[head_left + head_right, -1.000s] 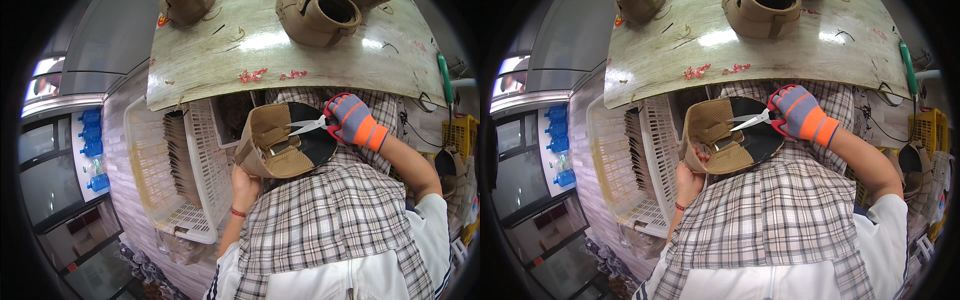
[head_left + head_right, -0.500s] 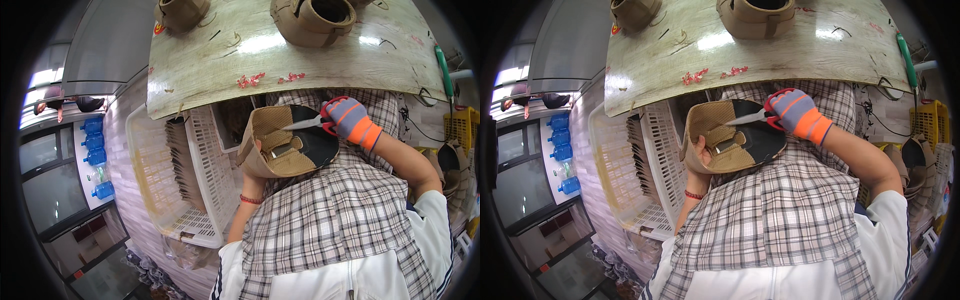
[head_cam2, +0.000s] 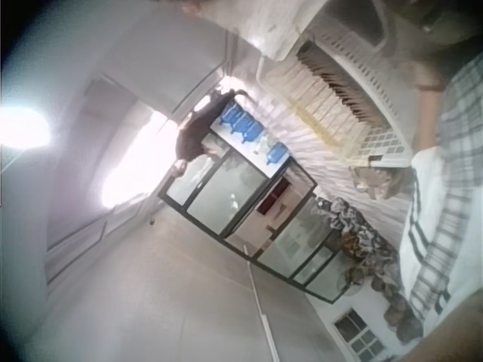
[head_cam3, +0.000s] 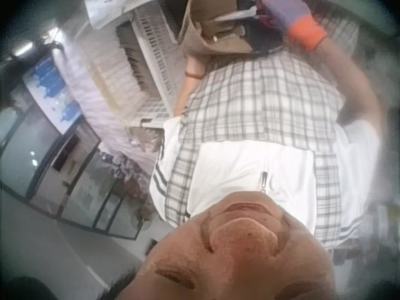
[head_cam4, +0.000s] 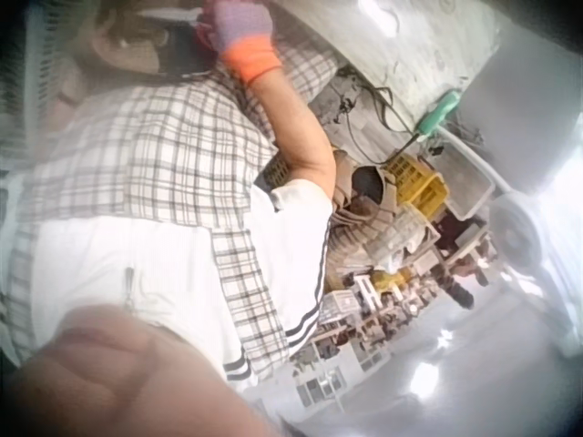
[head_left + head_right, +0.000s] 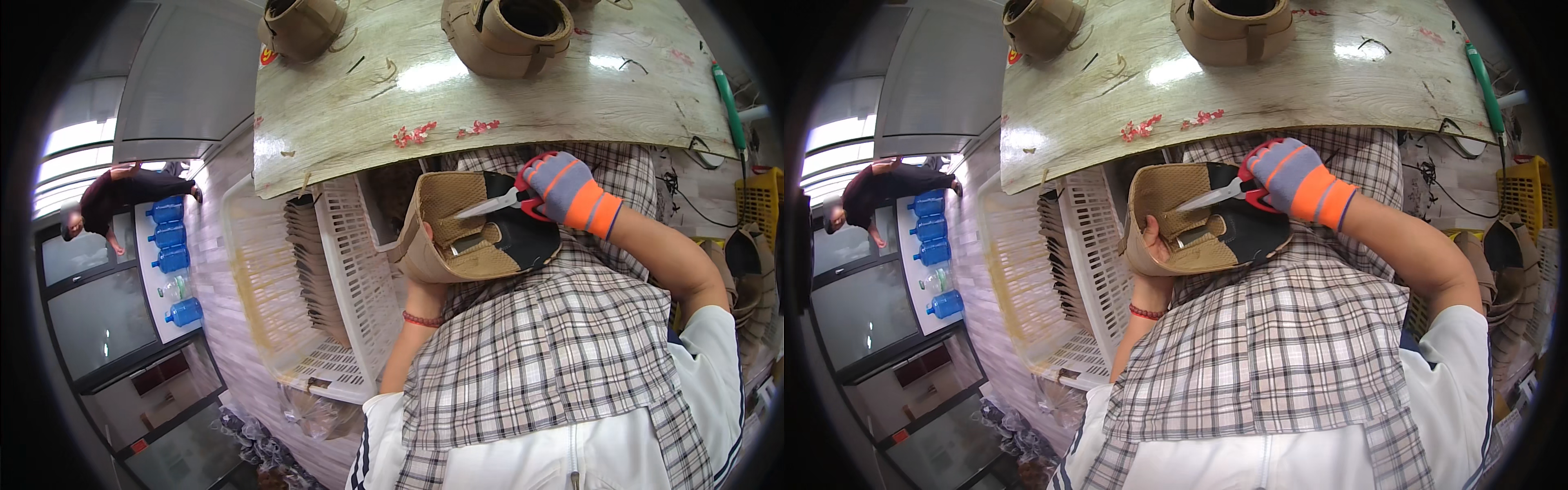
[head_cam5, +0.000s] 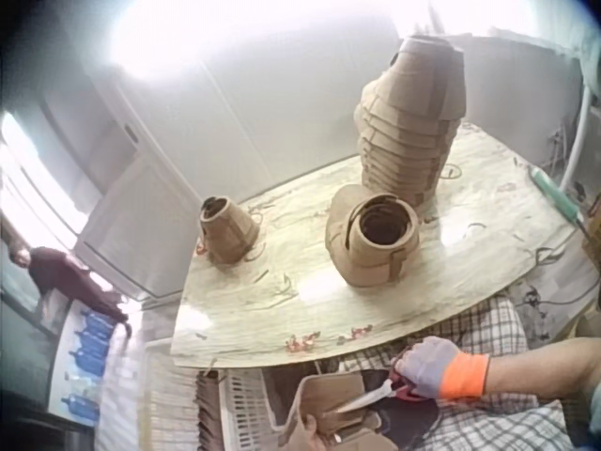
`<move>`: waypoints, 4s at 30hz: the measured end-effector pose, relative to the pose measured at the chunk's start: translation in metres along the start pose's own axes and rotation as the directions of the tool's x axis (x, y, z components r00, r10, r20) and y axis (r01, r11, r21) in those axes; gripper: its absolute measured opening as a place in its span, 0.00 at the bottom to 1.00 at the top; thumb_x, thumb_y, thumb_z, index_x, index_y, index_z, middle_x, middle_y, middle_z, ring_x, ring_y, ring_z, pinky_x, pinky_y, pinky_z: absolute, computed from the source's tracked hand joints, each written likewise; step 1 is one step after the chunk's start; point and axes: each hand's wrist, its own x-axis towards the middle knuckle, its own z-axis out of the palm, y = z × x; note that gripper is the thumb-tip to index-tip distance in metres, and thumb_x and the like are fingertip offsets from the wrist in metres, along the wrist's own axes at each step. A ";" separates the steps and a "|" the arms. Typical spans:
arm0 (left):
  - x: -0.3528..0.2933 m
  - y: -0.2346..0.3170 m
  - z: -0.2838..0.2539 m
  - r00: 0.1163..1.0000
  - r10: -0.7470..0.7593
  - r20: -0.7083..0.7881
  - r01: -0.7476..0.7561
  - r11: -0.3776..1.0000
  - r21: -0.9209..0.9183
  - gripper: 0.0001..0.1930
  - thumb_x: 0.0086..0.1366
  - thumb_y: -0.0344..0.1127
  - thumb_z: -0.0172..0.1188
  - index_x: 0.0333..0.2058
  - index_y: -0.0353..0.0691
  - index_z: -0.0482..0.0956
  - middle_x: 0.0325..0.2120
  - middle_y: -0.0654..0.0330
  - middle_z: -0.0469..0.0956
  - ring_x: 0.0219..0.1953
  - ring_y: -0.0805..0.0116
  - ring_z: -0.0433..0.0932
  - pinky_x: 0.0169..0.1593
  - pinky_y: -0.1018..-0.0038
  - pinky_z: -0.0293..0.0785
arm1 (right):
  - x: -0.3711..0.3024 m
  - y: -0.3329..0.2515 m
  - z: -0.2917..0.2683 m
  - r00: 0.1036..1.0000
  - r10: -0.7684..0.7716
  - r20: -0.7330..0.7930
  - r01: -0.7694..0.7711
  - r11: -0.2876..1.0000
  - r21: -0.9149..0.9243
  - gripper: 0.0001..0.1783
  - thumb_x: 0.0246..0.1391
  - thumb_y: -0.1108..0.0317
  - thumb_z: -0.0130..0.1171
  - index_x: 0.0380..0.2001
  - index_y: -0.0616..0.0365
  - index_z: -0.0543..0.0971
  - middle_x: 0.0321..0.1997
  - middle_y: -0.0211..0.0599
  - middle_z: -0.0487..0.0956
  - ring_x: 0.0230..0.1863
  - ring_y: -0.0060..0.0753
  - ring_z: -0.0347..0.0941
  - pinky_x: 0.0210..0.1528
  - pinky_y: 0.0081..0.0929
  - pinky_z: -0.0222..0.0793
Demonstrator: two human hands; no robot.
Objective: The person uses shears to trim the edges of shoe uppers held in the left hand. After each cut, the trimmed upper is placed on a nearby table. The process repeats for several uppers in a workshop setting.
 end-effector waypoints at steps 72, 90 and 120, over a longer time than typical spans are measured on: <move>-0.037 0.026 -0.076 0.832 -0.545 -0.105 0.555 0.822 0.126 0.20 0.47 0.22 0.76 0.41 0.32 0.83 0.38 0.57 0.83 0.41 0.64 0.82 0.47 0.68 0.82 | -0.030 -0.025 -0.020 0.985 0.009 0.173 -0.027 0.994 0.104 0.13 0.47 0.62 0.68 0.36 0.54 0.83 0.33 0.39 0.83 0.37 0.43 0.81 0.40 0.35 0.76; -0.052 0.022 -0.073 0.874 -0.441 -0.202 0.461 0.886 0.060 0.19 0.53 0.21 0.71 0.46 0.29 0.82 0.40 0.55 0.84 0.42 0.66 0.82 0.49 0.71 0.80 | -0.055 -0.025 -0.018 0.964 0.036 0.262 -0.078 0.985 0.153 0.14 0.46 0.60 0.70 0.34 0.55 0.83 0.32 0.35 0.83 0.33 0.40 0.80 0.37 0.32 0.76; -0.050 0.022 -0.073 0.882 -0.435 -0.180 0.456 0.885 0.095 0.20 0.51 0.21 0.73 0.44 0.30 0.82 0.38 0.55 0.84 0.39 0.67 0.83 0.46 0.72 0.81 | -0.027 -0.037 -0.042 0.905 -0.074 0.419 0.082 0.997 -0.002 0.16 0.48 0.55 0.70 0.37 0.51 0.84 0.29 0.36 0.83 0.33 0.41 0.81 0.39 0.34 0.76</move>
